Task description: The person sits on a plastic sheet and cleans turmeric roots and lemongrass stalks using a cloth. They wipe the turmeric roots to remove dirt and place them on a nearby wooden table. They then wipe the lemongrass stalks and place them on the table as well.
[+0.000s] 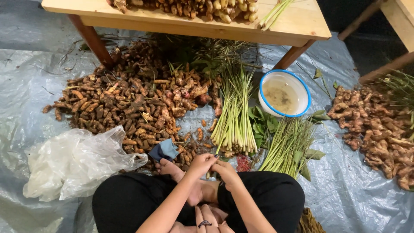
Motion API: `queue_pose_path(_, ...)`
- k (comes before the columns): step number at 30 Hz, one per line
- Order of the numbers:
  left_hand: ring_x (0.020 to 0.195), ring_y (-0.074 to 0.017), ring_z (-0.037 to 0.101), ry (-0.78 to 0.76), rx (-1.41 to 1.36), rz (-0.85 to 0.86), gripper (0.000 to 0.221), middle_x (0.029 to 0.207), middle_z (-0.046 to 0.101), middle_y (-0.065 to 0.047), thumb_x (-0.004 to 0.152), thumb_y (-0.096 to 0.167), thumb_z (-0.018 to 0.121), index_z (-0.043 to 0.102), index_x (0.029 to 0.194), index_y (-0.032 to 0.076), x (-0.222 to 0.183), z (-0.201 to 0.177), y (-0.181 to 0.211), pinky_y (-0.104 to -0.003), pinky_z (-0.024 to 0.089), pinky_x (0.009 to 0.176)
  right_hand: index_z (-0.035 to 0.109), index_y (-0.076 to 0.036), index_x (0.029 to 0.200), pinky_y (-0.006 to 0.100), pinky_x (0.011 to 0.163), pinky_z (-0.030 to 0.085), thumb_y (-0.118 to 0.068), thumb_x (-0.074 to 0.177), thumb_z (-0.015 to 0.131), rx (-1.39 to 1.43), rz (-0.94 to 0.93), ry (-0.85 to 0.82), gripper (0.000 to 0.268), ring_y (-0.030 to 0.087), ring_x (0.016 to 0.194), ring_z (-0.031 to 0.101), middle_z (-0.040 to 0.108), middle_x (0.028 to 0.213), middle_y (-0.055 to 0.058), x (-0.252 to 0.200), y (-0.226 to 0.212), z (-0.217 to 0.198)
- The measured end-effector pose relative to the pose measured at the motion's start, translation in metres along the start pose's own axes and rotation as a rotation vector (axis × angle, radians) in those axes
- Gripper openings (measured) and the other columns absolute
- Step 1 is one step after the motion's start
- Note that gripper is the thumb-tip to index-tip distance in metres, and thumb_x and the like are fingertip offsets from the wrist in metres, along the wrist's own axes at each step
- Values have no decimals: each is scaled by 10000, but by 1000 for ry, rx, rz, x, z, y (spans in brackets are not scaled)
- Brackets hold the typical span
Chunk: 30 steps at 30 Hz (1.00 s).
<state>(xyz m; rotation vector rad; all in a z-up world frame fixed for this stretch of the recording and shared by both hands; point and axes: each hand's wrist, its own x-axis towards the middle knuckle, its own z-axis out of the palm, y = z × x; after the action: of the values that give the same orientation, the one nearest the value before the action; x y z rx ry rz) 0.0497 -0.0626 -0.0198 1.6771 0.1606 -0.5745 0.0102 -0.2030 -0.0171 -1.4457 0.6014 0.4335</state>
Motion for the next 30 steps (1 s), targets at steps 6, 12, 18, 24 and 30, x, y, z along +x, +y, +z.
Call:
queue_pose_path(6, 1055, -282, 731, 88, 98, -82, 411, 1042, 795, -115, 886, 400, 606, 802, 1134, 137, -16, -19, 11, -392, 553, 925, 761, -5, 969, 333, 539, 515, -84, 684, 623, 106, -101, -52, 326, 247, 653, 603, 623, 740, 156, -11, -6, -6)
queue_pose_path(12, 549, -143, 717, 45, -107, -69, 346, 652, 729, -82, 945, 340, 609, 775, 1082, 70, -13, -20, 14, -217, 563, 573, 447, 99, 1437, 438, 918, 457, 57, 958, 493, 549, -164, 45, 483, 305, 1005, 653, 634, 1179, 217, 7, -20, -13)
queue_pose_path(18, 526, -125, 712, 3, 174, -31, 353, 617, 712, -16, 953, 349, 586, 782, 1101, 95, -14, -12, -4, -257, 567, 600, 672, 12, 1228, 464, 894, 526, -243, 1010, 542, 1033, 49, -191, 361, 324, 1050, 710, 710, 1235, 189, 10, -29, 12)
queue_pose_path(24, 634, -171, 740, 7, 482, 97, 368, 548, 674, 18, 973, 439, 533, 736, 799, 185, -37, -28, 12, -325, 590, 716, 743, -28, 1081, 426, 957, 553, -73, 926, 722, 813, 8, -139, 162, 320, 1036, 736, 756, 1071, 191, 71, 39, -5)
queue_pose_path(30, 739, -257, 740, 52, 491, 128, 360, 575, 704, -15, 993, 399, 508, 767, 1030, 151, -50, -23, 12, -394, 585, 815, 704, -68, 972, 455, 869, 566, -149, 957, 717, 826, -60, -37, 83, 316, 928, 732, 749, 978, 143, 73, 49, 1)
